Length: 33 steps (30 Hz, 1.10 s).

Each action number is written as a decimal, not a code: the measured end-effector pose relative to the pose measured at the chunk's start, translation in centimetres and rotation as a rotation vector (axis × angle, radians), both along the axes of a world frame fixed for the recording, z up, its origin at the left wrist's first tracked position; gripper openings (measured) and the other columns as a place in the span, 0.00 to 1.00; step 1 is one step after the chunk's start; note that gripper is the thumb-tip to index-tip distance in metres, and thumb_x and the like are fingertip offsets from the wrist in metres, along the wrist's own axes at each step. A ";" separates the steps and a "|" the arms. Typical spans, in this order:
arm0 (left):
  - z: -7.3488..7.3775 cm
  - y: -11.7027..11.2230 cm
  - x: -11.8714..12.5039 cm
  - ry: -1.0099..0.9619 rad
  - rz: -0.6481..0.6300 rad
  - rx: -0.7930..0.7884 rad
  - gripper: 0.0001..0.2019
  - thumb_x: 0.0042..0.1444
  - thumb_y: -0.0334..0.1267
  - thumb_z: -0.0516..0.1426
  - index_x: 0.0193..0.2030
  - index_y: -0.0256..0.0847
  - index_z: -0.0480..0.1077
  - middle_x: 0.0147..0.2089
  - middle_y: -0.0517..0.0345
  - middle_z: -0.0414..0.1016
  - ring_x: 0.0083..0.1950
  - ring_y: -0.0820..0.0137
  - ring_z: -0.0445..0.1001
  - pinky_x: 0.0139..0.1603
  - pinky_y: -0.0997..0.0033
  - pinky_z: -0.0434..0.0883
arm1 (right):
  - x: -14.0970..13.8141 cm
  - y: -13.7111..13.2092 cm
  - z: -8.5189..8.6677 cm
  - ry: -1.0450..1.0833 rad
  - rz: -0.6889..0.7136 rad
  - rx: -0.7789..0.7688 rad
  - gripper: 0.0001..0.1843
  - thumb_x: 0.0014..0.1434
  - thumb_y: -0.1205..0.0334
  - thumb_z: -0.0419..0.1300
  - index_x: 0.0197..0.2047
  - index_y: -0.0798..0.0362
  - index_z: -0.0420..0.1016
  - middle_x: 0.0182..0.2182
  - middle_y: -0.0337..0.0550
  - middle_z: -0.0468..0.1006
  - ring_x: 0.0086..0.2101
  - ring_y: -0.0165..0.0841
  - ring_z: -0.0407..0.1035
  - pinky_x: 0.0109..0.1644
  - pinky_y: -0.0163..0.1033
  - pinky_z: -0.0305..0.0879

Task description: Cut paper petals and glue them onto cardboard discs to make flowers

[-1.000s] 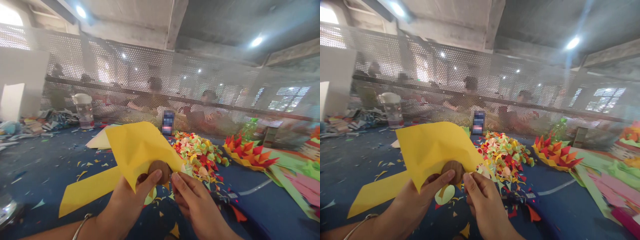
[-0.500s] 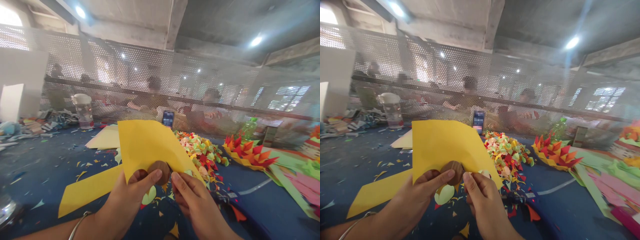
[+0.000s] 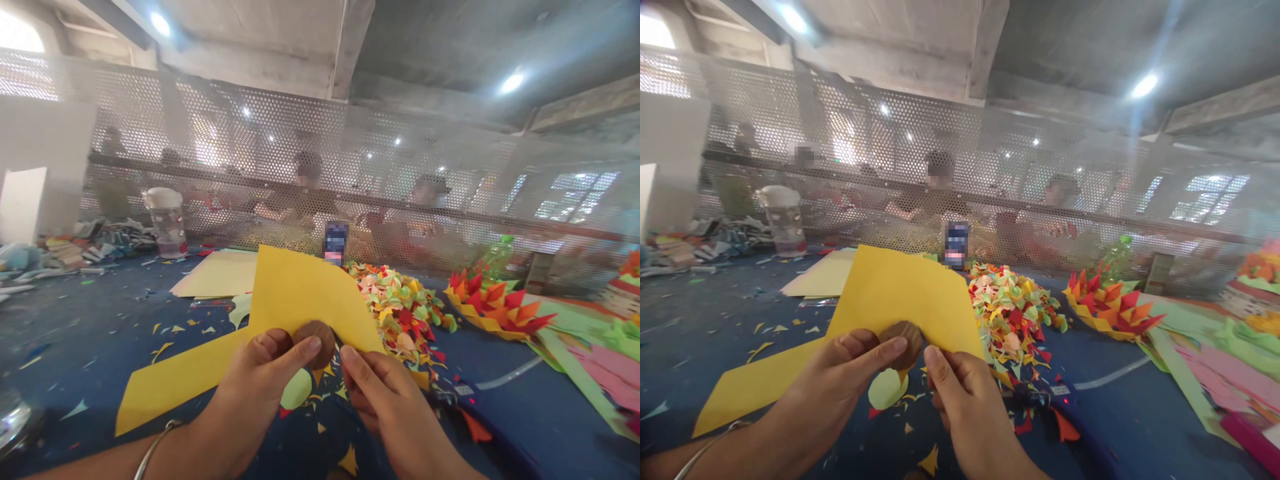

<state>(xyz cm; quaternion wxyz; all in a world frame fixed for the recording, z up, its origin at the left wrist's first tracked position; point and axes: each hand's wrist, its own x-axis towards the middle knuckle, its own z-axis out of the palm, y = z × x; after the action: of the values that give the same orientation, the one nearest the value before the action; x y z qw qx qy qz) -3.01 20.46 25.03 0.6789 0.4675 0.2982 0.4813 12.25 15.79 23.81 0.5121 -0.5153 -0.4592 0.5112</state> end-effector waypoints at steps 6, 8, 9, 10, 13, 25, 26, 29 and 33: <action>0.0 -0.1 -0.3 0.155 0.008 0.095 0.14 0.51 0.45 0.64 0.36 0.34 0.74 0.33 0.51 0.79 0.34 0.67 0.75 0.36 0.71 0.72 | -0.4 -0.1 0.1 0.069 -0.004 -0.017 0.27 0.53 0.37 0.63 0.25 0.52 0.61 0.16 0.24 0.46 0.18 0.21 0.38 0.19 0.30 0.34; 0.0 0.2 -0.5 0.200 0.063 0.121 0.14 0.51 0.46 0.63 0.34 0.34 0.73 0.32 0.51 0.79 0.34 0.66 0.75 0.35 0.70 0.72 | -0.5 -0.3 0.2 0.088 0.008 -0.017 0.26 0.54 0.38 0.63 0.26 0.52 0.62 0.16 0.25 0.46 0.18 0.21 0.38 0.19 0.30 0.34; 0.1 0.4 -0.5 0.217 0.108 0.142 0.14 0.51 0.46 0.62 0.33 0.35 0.73 0.32 0.51 0.79 0.34 0.66 0.75 0.35 0.70 0.72 | -0.5 -0.3 0.3 0.088 0.022 -0.023 0.26 0.54 0.37 0.62 0.26 0.52 0.62 0.16 0.25 0.46 0.17 0.21 0.38 0.19 0.30 0.34; 0.1 0.6 -0.6 0.238 0.156 0.173 0.13 0.51 0.46 0.62 0.31 0.35 0.72 0.31 0.52 0.79 0.34 0.66 0.75 0.34 0.71 0.71 | -0.5 -0.4 0.5 0.081 0.041 -0.030 0.27 0.55 0.36 0.61 0.26 0.52 0.62 0.16 0.25 0.46 0.17 0.21 0.37 0.19 0.31 0.33; 0.2 1.2 -0.6 0.319 0.250 0.272 0.11 0.53 0.44 0.61 0.30 0.37 0.71 0.28 0.54 0.78 0.30 0.69 0.73 0.31 0.72 0.68 | 0.0 -0.6 1.1 0.059 0.095 -0.049 0.27 0.55 0.36 0.60 0.26 0.52 0.64 0.15 0.25 0.48 0.17 0.21 0.37 0.19 0.31 0.32; -0.4 1.6 -0.6 0.294 0.128 0.291 0.10 0.57 0.43 0.58 0.35 0.37 0.70 0.30 0.56 0.74 0.32 0.70 0.69 0.32 0.73 0.63 | 1.0 -0.9 2.2 0.040 0.138 -0.142 0.22 0.59 0.42 0.59 0.29 0.54 0.68 0.15 0.26 0.54 0.14 0.18 0.39 0.19 0.32 0.31; -0.5 1.6 -0.5 0.264 0.101 0.278 0.09 0.57 0.43 0.59 0.35 0.37 0.70 0.30 0.56 0.74 0.32 0.70 0.69 0.33 0.73 0.63 | 1.1 -0.8 2.1 0.040 0.136 -0.143 0.22 0.59 0.42 0.59 0.29 0.54 0.68 0.15 0.26 0.54 0.14 0.18 0.39 0.19 0.32 0.31; -0.7 1.3 -0.4 0.200 0.054 0.238 0.10 0.56 0.43 0.60 0.33 0.38 0.68 0.29 0.58 0.71 0.31 0.71 0.67 0.32 0.73 0.62 | 1.1 -0.5 1.9 0.047 0.147 -0.147 0.22 0.58 0.41 0.59 0.29 0.54 0.68 0.15 0.25 0.54 0.13 0.17 0.40 0.18 0.32 0.30; -0.5 0.8 -0.2 0.198 0.012 0.199 0.11 0.55 0.44 0.60 0.32 0.38 0.69 0.30 0.58 0.70 0.32 0.71 0.66 0.31 0.74 0.61 | 1.1 -0.3 1.7 0.059 0.144 -0.150 0.22 0.58 0.41 0.59 0.29 0.54 0.67 0.15 0.25 0.55 0.13 0.18 0.40 0.17 0.31 0.31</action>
<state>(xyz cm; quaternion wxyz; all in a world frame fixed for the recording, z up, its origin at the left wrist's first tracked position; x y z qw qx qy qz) -3.21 21.28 24.49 0.5936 0.5760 0.3173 0.4639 13.31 15.46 25.47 0.4474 -0.5026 -0.4404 0.5944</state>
